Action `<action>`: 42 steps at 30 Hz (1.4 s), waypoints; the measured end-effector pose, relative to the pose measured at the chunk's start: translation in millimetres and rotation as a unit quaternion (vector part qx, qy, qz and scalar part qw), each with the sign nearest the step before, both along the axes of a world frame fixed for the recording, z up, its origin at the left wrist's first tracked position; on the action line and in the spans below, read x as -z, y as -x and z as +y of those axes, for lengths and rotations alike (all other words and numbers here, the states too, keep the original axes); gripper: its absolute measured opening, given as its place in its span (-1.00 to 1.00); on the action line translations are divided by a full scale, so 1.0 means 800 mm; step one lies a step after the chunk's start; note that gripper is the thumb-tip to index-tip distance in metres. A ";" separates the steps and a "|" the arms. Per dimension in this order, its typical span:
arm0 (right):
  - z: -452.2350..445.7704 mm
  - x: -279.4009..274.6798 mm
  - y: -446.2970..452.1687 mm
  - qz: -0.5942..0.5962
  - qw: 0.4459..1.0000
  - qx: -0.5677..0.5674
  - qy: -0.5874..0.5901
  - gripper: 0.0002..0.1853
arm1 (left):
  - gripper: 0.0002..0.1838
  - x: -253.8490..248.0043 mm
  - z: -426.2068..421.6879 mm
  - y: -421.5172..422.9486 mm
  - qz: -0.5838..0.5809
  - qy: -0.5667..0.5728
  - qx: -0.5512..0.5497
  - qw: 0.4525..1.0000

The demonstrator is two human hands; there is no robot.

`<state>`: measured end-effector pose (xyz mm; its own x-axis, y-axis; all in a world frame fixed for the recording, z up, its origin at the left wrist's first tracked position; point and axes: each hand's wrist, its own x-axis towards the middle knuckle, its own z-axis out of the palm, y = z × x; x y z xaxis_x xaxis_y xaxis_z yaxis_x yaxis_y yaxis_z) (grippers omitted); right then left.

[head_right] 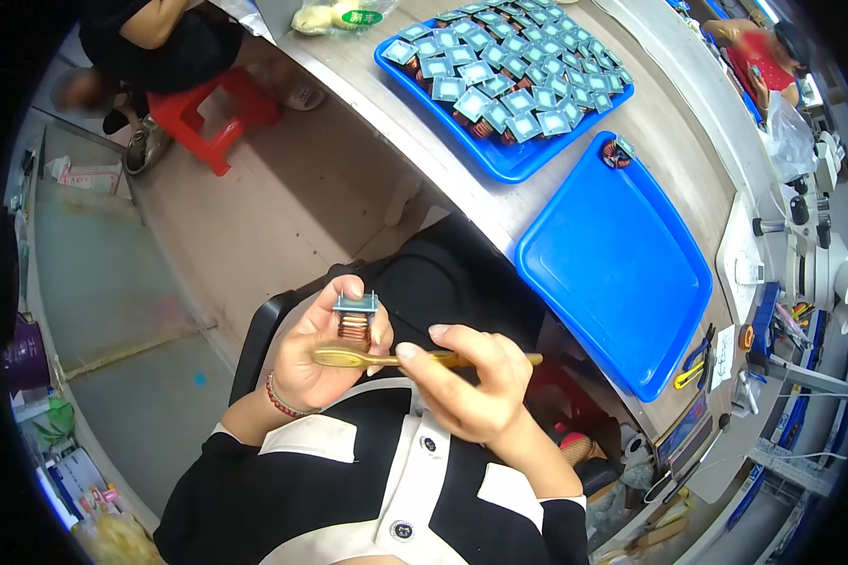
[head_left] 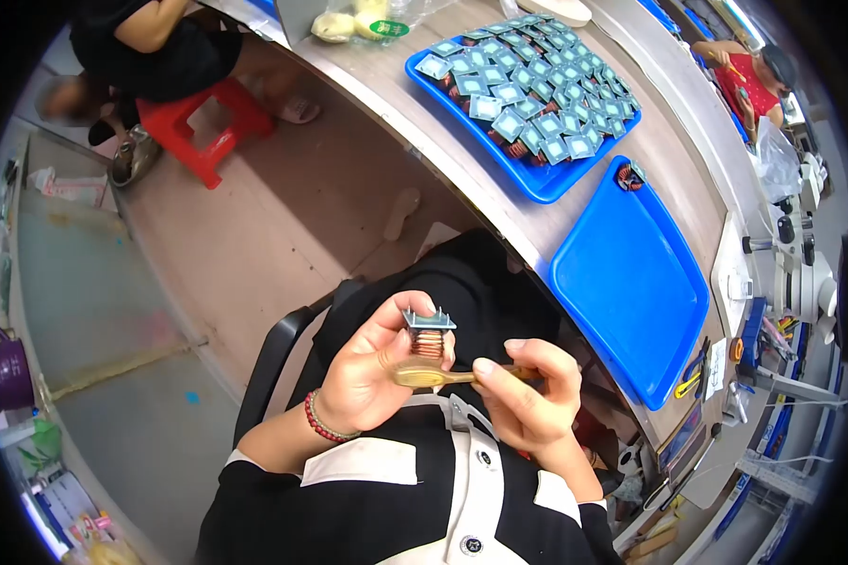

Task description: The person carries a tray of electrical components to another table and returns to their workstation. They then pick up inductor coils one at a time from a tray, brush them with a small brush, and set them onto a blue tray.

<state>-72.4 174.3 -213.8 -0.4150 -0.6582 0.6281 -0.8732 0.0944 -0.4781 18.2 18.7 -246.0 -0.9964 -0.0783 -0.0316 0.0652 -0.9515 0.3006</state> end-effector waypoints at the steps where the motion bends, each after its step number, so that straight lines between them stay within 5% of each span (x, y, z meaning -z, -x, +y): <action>1: 0.003 0.015 0.006 -0.020 0.999 0.025 0.025 -0.69 | -0.71 0.000 -0.001 -0.001 -0.005 -0.019 0.004 1.000; 2: 0.009 0.029 0.014 -0.039 0.997 0.048 0.050 -0.71 | -0.71 0.000 -0.002 -0.002 -0.011 -0.039 0.005 0.999; 4: 0.020 0.022 0.033 0.023 0.982 0.133 -0.131 -0.74 | -0.72 0.001 -0.008 -0.001 0.009 -0.033 -0.001 0.999; 8: 0.015 0.009 0.003 -0.142 0.985 0.085 0.045 -0.71 | -0.72 0.003 -0.012 -0.001 0.019 -0.009 -0.003 1.000; 11: -0.005 -0.009 -0.003 -0.052 0.998 0.023 -0.003 -0.66 | -0.73 0.000 -0.001 -0.005 -0.008 0.052 -0.015 0.999; 12: -0.003 0.001 0.003 -0.056 0.998 0.036 0.024 -0.68 | -0.73 -0.005 -0.002 -0.010 -0.023 0.053 -0.007 0.998; 15: 0.017 0.014 0.024 -0.023 0.973 0.190 -0.130 -0.74 | -0.74 0.003 -0.012 -0.013 0.013 0.042 -0.031 0.999; 16: 0.020 0.015 0.022 -0.094 0.977 0.175 -0.077 -0.74 | -0.74 0.003 -0.014 -0.015 0.015 0.044 -0.038 0.998; 20: 0.003 -0.011 -0.016 -0.071 0.994 0.076 0.029 -0.69 | -0.75 -0.002 -0.007 -0.014 0.003 0.046 -0.008 0.999; 22: 0.003 -0.004 -0.015 -0.011 0.999 0.045 0.025 -0.66 | -0.75 -0.005 0.000 -0.015 0.028 0.033 0.005 0.999; 26: 0.029 0.021 0.016 -0.091 0.976 0.176 -0.093 -0.73 | -0.77 0.000 -0.012 -0.017 0.083 0.048 -0.013 0.995; 28: 0.037 0.016 0.001 -0.125 0.976 0.176 -0.014 -0.73 | -0.78 0.002 -0.013 -0.014 0.084 0.034 -0.013 0.996; 30: 0.026 0.006 -0.015 -0.096 0.985 0.129 0.060 -0.73 | -0.79 0.000 -0.007 -0.008 0.051 -0.002 0.009 0.999; 32: 0.020 -0.005 -0.015 0.016 0.999 0.029 -0.008 -0.73 | -0.78 -0.005 0.007 -0.003 0.029 -0.032 0.008 0.999; 34: 0.021 0.024 -0.005 -0.033 0.999 0.008 0.021 -0.72 | -0.78 -0.003 0.011 0.000 0.034 -0.054 0.015 0.998; 35: 0.027 0.039 -0.001 -0.118 0.991 0.056 0.042 -0.73 | -0.78 0.004 0.012 0.001 0.026 -0.014 -0.023 0.999; 38: 0.049 0.041 0.011 -0.117 0.976 0.182 -0.015 -0.78 | -0.72 0.007 -0.002 0.000 0.021 -0.045 -0.029 0.998; 42: 0.049 0.022 0.000 -0.127 0.981 0.142 0.030 -0.79 | -0.62 0.006 0.007 0.005 -0.001 -0.059 -0.032 0.998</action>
<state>-72.2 213.9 -231.3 -0.7248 -0.4582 0.5145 -0.6673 0.2815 -0.6895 14.0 24.2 -251.1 -0.9893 -0.1378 -0.0470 0.1268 -0.9742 0.1868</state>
